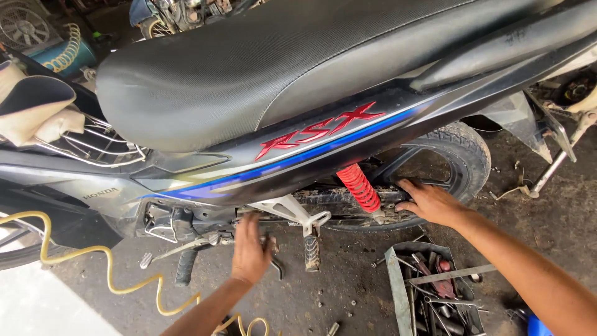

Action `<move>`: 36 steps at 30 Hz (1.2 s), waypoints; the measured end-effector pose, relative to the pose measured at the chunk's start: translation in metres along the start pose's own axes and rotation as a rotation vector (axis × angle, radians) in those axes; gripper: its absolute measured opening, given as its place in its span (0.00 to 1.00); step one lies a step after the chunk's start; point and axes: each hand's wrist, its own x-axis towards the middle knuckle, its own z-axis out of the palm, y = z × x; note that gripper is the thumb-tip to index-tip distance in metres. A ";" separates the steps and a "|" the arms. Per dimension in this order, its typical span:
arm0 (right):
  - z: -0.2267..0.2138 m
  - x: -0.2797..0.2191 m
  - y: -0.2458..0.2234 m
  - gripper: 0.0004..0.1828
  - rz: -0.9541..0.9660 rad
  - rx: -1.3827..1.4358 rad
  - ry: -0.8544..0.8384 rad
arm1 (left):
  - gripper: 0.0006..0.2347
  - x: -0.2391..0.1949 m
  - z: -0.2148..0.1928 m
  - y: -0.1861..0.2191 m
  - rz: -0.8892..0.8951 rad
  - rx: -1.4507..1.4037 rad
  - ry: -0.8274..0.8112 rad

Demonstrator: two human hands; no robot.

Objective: The person uses a wrench to tighten bolts on the rear wheel and chain guard of a motorcycle. They repeatedly reach into a toolbox to select tools and work on the rear suspension area.

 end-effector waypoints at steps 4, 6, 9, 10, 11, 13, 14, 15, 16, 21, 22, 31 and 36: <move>-0.012 -0.002 -0.005 0.44 0.045 -0.012 -0.072 | 0.20 0.014 0.011 -0.068 -0.126 0.233 -0.249; 0.003 -0.001 0.004 0.43 0.022 0.000 -0.032 | 0.15 0.034 0.004 -0.076 -0.179 0.337 -0.462; 0.017 0.002 0.017 0.43 -0.046 0.033 0.061 | 0.12 0.047 0.009 -0.096 -0.112 0.436 -0.598; 0.023 0.002 0.019 0.43 -0.087 0.060 0.111 | 0.12 0.045 0.012 -0.104 0.008 0.429 -0.528; 0.020 -0.001 0.013 0.43 -0.086 0.060 0.105 | 0.12 0.044 0.012 -0.107 0.006 0.426 -0.532; 0.014 -0.006 0.000 0.44 0.018 0.046 -0.017 | 0.14 0.045 0.012 -0.113 0.143 0.508 -0.479; 0.017 -0.003 0.002 0.44 0.020 0.045 -0.017 | 0.14 0.043 0.015 -0.121 0.144 0.506 -0.478; 0.019 0.000 0.005 0.43 0.003 0.031 -0.016 | 0.12 0.041 0.019 -0.128 0.167 0.487 -0.442; 0.022 -0.003 0.011 0.42 -0.004 0.017 -0.019 | 0.11 0.039 0.027 -0.132 0.196 0.459 -0.409; 0.020 -0.008 0.023 0.40 -0.111 0.147 0.149 | 0.14 0.038 0.024 -0.127 0.039 0.471 -0.563; 0.020 -0.008 0.023 0.41 -0.132 0.190 0.152 | 0.14 0.037 0.022 -0.125 0.018 0.463 -0.570; 0.018 -0.018 0.000 0.39 -0.050 0.092 0.134 | 0.19 0.039 0.011 -0.108 -0.031 0.525 -0.539; 0.027 -0.036 -0.030 0.36 -0.086 -0.074 0.385 | 0.19 0.042 0.009 -0.114 0.308 0.532 -0.278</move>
